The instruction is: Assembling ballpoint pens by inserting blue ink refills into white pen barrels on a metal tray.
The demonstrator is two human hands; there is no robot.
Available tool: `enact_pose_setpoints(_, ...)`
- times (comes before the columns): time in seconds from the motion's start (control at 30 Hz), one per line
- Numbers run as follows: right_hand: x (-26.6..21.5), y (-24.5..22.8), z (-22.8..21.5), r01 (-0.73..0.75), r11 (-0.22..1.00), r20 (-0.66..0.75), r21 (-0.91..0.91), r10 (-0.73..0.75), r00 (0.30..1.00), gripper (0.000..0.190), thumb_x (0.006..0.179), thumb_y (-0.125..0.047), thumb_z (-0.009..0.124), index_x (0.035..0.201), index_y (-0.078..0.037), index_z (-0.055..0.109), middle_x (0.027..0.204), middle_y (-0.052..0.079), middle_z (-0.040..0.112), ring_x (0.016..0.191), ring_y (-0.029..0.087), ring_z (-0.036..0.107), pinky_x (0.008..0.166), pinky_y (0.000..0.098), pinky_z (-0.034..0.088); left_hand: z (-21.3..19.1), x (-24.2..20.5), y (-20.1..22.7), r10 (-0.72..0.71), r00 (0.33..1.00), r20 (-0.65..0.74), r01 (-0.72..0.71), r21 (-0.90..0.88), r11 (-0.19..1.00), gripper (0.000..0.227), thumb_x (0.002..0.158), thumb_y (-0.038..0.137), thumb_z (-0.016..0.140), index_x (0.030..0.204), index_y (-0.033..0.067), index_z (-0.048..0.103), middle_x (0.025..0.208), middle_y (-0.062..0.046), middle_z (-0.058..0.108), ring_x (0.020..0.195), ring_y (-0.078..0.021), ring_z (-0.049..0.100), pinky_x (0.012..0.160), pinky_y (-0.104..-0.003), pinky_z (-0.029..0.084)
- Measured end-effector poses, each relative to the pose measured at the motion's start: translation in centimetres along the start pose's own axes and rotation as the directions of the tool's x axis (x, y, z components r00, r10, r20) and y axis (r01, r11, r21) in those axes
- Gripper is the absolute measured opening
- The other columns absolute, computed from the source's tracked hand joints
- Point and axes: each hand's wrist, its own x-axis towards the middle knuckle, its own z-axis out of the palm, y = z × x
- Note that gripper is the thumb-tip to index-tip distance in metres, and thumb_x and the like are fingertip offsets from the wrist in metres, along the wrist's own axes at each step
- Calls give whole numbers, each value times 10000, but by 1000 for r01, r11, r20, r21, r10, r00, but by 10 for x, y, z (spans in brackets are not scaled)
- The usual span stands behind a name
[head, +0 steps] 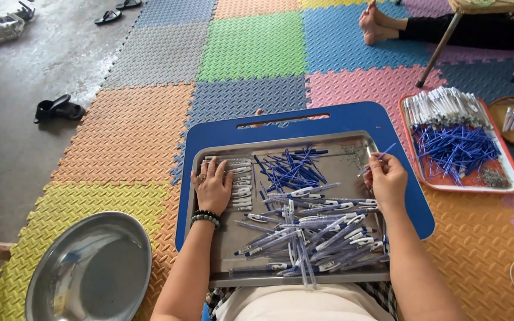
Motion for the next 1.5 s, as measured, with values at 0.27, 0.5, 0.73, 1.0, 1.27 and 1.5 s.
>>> enact_pose_setpoints(0.27, -21, -22, 8, 68, 992, 61, -103, -62, 996, 206, 1123, -17, 562, 1223, 4, 740, 814, 148, 735, 600, 204, 666, 579, 340, 594, 2, -3, -4, 19, 999, 34, -20, 28, 999, 508, 1160, 606, 526, 1584, 349, 639, 1743, -15, 538, 1655, -292, 424, 1353, -640, 132)
enact_pose_setpoints(0.5, -33, 5, 16, 64, 883, 117, -464, -10, 993, 290, 1011, -153, 547, 1118, -234, 804, 905, -3, 817, 901, 261, 747, 869, 423, 605, -9, -11, 1, 33, 999, 26, -34, 36, 999, 526, 1167, 619, 512, 1602, 348, 632, 1763, -34, 520, 1667, -304, 412, 1349, -634, 133)
enact_pose_setpoints(0.73, -45, -11, 12, 18, 829, 174, -559, 96, 980, 252, 991, -234, 581, 1096, -271, 808, 924, -11, 841, 1041, 325, 776, 1006, 492, 592, -11, -20, 1, 34, 999, 19, -34, 38, 999, 529, 1180, 613, 485, 1608, 342, 638, 1779, -34, 501, 1667, -305, 406, 1347, -633, 127)
enact_pose_setpoints(1.0, -59, -74, 8, 254, 662, 529, -705, 253, 810, 341, 982, -559, 735, 1137, -294, 882, 1166, 15, 898, 1194, 363, 805, 1104, 536, 597, 4, -12, -7, 35, 998, 42, -38, 74, 997, 539, 1173, 614, 490, 1621, 347, 626, 1782, -54, 496, 1653, -315, 428, 1335, -664, 109)
enact_pose_setpoints(1.27, -63, -69, 4, 493, 562, 714, -664, 278, 643, 326, 960, -496, 788, 1170, -259, 865, 1191, 34, 864, 1175, 358, 808, 1068, 528, 620, 5, -11, -5, 15, 996, 89, -23, 85, 996, 551, 1183, 623, 462, 1644, 352, 596, 1803, -57, 465, 1665, -314, 405, 1328, -689, 97)
enact_pose_setpoints(1.5, -55, -37, 0, 600, 471, 744, -647, 216, 632, 340, 997, -571, 747, 1183, -289, 788, 1120, -21, 830, 1105, 251, 823, 997, 428, 638, -9, -8, 10, -7, 995, 97, 4, 35, 999, 525, 1180, 564, 516, 1633, 316, 608, 1836, -108, 392, 1678, -387, 354, 1278, -816, 117)
